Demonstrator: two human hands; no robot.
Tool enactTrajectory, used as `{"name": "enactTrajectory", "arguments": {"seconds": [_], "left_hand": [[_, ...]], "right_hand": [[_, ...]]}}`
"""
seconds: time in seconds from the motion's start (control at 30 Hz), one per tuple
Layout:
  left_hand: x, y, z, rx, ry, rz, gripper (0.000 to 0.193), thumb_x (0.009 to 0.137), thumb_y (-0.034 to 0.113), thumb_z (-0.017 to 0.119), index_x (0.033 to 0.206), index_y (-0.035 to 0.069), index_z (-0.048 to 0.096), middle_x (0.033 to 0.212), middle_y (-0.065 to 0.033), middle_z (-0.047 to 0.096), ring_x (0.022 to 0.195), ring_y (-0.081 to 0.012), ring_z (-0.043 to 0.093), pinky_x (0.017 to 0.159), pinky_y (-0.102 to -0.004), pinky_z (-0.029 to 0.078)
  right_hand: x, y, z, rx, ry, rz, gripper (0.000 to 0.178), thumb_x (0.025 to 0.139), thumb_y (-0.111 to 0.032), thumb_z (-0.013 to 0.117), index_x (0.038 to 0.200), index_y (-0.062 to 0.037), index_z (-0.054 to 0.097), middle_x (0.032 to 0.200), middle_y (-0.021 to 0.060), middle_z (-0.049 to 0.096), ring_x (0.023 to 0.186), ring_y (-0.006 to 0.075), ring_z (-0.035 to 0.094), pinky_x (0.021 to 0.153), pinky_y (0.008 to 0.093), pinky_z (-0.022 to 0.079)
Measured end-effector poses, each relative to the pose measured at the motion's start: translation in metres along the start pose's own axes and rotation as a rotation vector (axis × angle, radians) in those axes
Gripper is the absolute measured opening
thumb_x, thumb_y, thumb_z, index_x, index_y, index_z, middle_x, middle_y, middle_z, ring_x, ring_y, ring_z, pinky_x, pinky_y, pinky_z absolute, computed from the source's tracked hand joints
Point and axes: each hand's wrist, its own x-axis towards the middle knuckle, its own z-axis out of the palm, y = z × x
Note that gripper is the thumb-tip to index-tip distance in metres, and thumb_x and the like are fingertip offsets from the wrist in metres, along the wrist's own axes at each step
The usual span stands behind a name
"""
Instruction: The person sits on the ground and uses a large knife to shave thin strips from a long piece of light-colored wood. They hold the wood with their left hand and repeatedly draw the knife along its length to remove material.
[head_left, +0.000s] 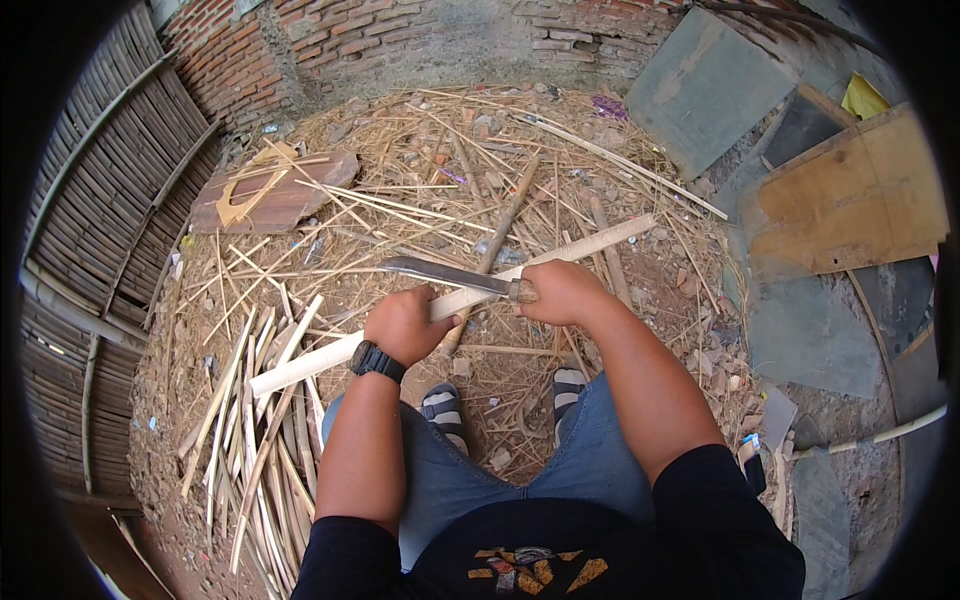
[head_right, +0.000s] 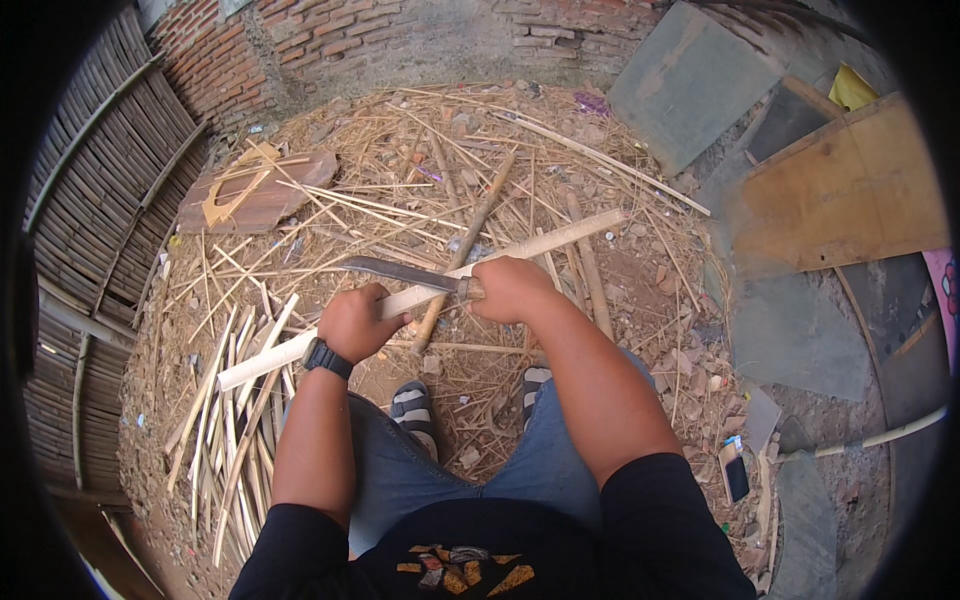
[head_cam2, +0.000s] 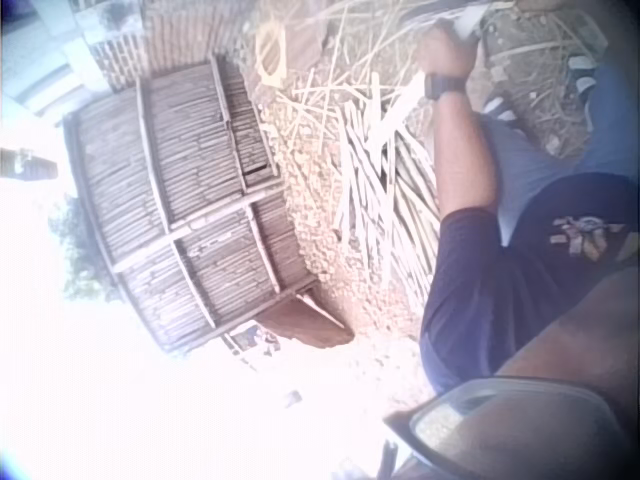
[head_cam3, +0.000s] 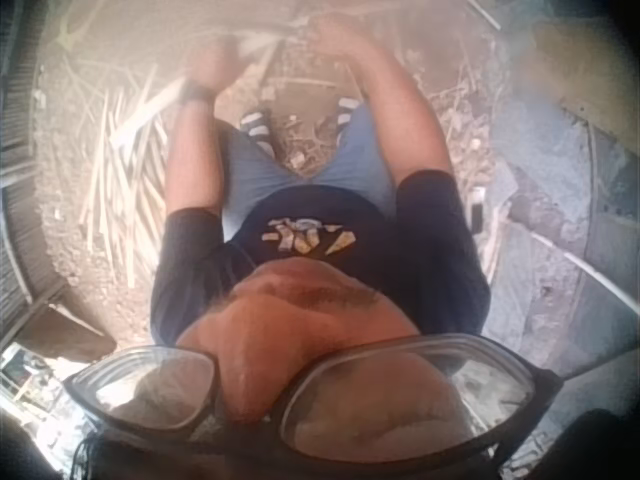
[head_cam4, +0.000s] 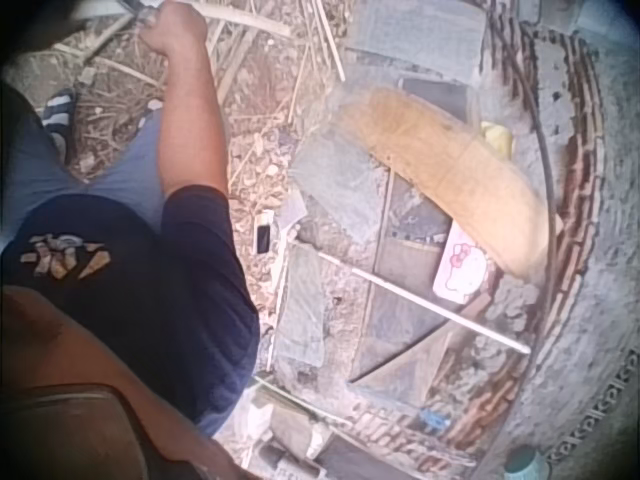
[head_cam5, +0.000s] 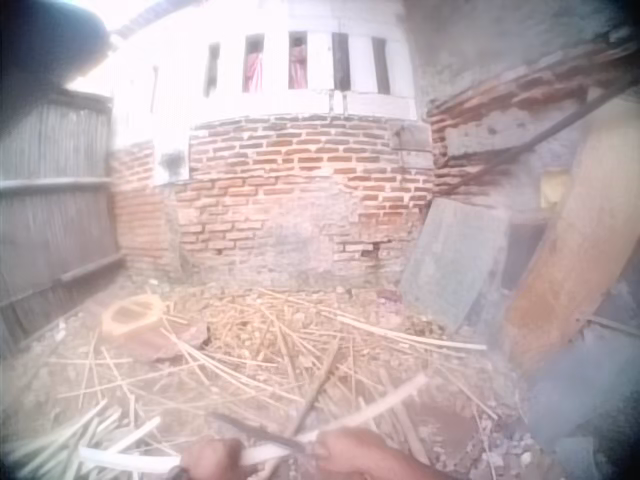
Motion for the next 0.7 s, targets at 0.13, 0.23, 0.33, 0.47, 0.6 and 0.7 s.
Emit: {"name": "enactTrajectory", "arguments": {"seconds": [0.13,0.23,0.33,0.47,0.6,0.7], "left_hand": [[-0.0005,-0.0013,0.0002,0.007,0.001,0.026,0.046,0.082,0.050,0.083,0.097,0.007,0.074,0.087,-0.0190,0.076,0.084,-0.0393,0.074,0.076,-0.0495,0.060],[-0.0008,-0.0033,0.0019,0.008,0.004,0.039,0.047,0.083,0.050,0.082,0.096,0.006,0.074,0.086,-0.0192,0.075,0.084,-0.0395,0.074,0.076,-0.0500,0.060],[-0.0010,-0.0012,0.0007,0.012,0.001,0.035,0.047,0.083,0.051,0.082,0.096,0.006,0.073,0.086,-0.0194,0.075,0.084,-0.0396,0.074,0.076,-0.0504,0.060],[-0.0010,-0.0004,-0.0003,0.038,-0.007,0.030,0.048,0.083,0.051,0.081,0.096,0.006,0.073,0.087,-0.0192,0.075,0.085,-0.0397,0.074,0.076,-0.0506,0.060],[-0.0002,-0.0017,0.0019,0.021,-0.012,0.019,0.047,0.082,0.051,0.083,0.098,0.007,0.074,0.088,-0.0189,0.076,0.085,-0.0389,0.074,0.077,-0.0495,0.060],[0.0007,-0.0006,0.0021,0.006,-0.023,0.004,0.047,0.079,0.049,0.086,0.099,0.008,0.076,0.088,-0.0185,0.076,0.085,-0.0379,0.075,0.078,-0.0480,0.060]], "right_hand": [[-0.0002,-0.0012,-0.0019,-0.004,-0.020,0.002,0.049,0.085,-0.041,0.081,0.123,-0.0101,0.072,0.119,0.0175,0.075,0.113,0.0364,0.071,0.097,0.0477,0.056],[-0.0011,-0.0036,-0.0040,-0.005,-0.029,0.007,0.050,0.085,-0.040,0.081,0.124,-0.0102,0.072,0.120,0.0176,0.075,0.114,0.0365,0.071,0.097,0.0478,0.056],[0.0001,0.0007,0.0004,0.002,-0.007,-0.005,0.050,0.085,-0.040,0.081,0.123,-0.0101,0.072,0.119,0.0175,0.075,0.114,0.0365,0.071,0.097,0.0478,0.056],[0.0015,0.0019,0.0020,0.007,-0.011,-0.005,0.050,0.085,-0.041,0.080,0.123,-0.0091,0.072,0.119,0.0176,0.075,0.114,0.0366,0.071,0.096,0.0479,0.056],[0.0017,0.0000,0.0009,-0.013,-0.029,0.000,0.051,0.085,-0.041,0.080,0.123,-0.0080,0.072,0.118,0.0179,0.075,0.113,0.0365,0.071,0.096,0.0480,0.056],[-0.0004,-0.0035,-0.0019,-0.012,-0.041,-0.005,0.050,0.086,-0.041,0.080,0.123,-0.0074,0.073,0.116,0.0184,0.075,0.111,0.0366,0.072,0.095,0.0480,0.057]]}}
